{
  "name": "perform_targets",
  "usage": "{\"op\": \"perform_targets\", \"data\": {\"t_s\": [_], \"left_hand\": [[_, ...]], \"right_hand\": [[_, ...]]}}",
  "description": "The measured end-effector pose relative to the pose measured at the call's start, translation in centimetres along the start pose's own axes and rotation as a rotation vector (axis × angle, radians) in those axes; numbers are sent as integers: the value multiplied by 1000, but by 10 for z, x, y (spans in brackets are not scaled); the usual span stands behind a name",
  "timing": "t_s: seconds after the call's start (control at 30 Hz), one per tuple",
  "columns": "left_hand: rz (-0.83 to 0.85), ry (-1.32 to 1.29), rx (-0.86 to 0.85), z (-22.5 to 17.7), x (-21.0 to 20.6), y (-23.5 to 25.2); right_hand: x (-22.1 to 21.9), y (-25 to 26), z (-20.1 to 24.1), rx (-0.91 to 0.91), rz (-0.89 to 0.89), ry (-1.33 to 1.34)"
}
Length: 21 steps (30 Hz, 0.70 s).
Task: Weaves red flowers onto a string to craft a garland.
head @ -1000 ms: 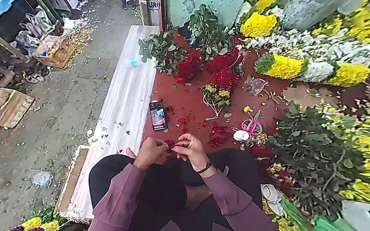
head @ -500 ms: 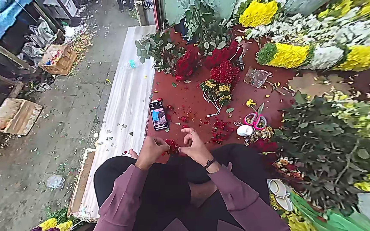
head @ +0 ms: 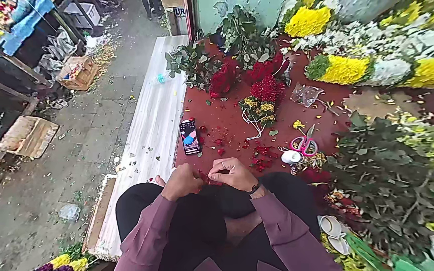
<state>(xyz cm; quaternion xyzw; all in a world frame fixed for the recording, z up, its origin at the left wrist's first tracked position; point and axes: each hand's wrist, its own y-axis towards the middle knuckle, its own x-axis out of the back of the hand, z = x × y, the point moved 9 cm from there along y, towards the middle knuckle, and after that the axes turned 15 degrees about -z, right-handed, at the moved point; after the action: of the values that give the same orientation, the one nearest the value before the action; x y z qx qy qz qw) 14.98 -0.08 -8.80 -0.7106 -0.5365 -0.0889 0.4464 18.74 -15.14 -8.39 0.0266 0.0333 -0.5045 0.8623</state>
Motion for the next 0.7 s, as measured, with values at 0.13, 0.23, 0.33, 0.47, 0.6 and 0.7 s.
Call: {"op": "perform_targets", "data": {"t_s": [0.13, 0.23, 0.33, 0.47, 0.6, 0.7], "left_hand": [[141, -658, -318, -55, 2, -14], [-235, -848, -255, -38, 30, 0], [-525, -592, -137, -10, 41, 6], [-385, -373, -12, 6, 30, 5], [-130, -290, -8, 5, 13, 5], [-100, -249, -3, 3, 12, 5]], "right_hand": [[6, 2, -40, -166, 8, 203], [-12, -11, -37, -140, 73, 247], [-22, -12, -6, -90, 87, 131], [7, -10, 6, -27, -68, 94], [43, -10, -2, -135, -102, 46], [56, -10, -20, -289, 13, -34]]}}
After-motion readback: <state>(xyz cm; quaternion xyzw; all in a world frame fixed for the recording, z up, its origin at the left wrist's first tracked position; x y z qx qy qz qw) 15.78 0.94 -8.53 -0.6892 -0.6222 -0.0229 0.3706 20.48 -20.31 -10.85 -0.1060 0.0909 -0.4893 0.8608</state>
